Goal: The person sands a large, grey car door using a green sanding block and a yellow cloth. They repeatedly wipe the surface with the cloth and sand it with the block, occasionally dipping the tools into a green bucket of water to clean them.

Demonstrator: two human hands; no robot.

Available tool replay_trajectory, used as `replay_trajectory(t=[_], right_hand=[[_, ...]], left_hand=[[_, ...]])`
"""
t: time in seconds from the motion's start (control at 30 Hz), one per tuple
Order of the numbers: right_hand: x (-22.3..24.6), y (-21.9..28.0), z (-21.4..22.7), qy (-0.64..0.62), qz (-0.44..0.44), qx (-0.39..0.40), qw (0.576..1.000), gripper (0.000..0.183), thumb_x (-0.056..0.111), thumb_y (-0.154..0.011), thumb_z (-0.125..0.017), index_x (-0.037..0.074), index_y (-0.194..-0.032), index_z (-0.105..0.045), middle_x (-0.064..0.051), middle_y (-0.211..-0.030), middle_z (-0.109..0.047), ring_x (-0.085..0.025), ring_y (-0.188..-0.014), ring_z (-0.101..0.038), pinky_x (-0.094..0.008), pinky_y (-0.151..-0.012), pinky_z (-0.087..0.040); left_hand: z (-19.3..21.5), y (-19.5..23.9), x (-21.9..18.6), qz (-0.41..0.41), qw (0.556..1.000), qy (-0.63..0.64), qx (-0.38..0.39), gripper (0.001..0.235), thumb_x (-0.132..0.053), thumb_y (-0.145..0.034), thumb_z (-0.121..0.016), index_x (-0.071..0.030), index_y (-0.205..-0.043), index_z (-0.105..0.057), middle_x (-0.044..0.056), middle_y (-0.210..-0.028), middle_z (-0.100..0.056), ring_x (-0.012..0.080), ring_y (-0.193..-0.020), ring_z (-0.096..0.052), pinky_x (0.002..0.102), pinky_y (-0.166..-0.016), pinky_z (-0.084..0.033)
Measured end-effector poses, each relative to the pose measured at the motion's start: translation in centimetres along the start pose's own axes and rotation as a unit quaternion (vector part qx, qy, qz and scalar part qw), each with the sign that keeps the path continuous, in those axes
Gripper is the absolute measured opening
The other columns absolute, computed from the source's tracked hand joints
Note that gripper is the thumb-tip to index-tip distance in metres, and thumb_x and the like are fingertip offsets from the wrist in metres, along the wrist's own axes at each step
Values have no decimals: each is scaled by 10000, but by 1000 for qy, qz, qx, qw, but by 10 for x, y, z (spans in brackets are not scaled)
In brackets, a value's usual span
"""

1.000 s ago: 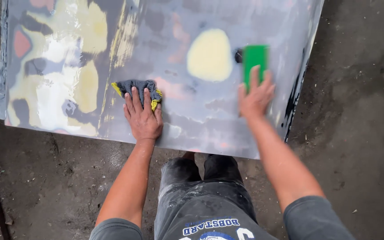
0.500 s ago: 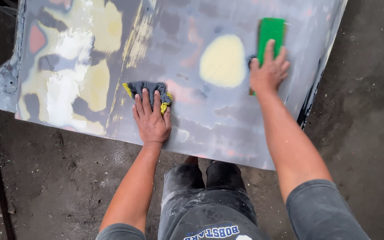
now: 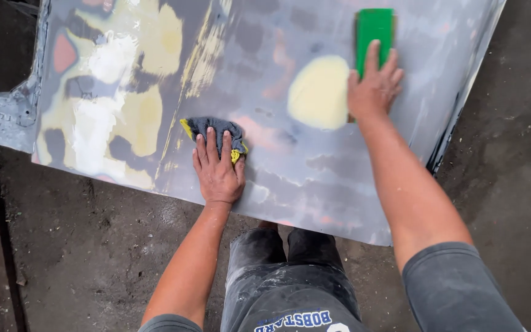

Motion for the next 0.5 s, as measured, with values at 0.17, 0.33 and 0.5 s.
replay_trajectory(t=[0.17, 0.33, 0.5], right_hand=[[49, 98, 26, 14, 274, 112, 955, 815, 355, -905, -700, 261, -1630, -341, -238, -1575, -332, -461, -1326, -415, -604, -1058, -375], [-2, 126, 31, -6, 378, 227, 898, 741, 402, -864, -695, 324, -1537, -394, -182, -1590, -321, -439, -1373, -382, -613, -1097, -338], [-51, 45, 13, -28, 56, 45, 997, 748, 382, -1003, -652, 221, -1661, -332, -240, -1632, -276, -509, -1394, -358, -635, -1134, -329]], left_hand=[[0, -3, -2, 1, 1000, 1, 4, 712, -362, -923, -645, -147, -1572, -444, 197, -1670, -285, 447, -1537, -221, 603, -1226, -177], [2, -3, -3, 7, 1000, 2, 10, 718, -355, -916, -646, -147, -1573, -442, 197, -1669, -284, 448, -1538, -219, 602, -1228, -175], [2, 0, -3, 0, 1000, -6, 5, 726, -348, -918, -646, -138, -1581, -435, 202, -1671, -280, 450, -1540, -220, 603, -1230, -178]])
Point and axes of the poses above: each hand's wrist, its own y-axis away from the middle knuckle, its own z-axis out of the back of the hand, x = y × z, the point moved 1 cm from there along -y, towards the middle knuckle
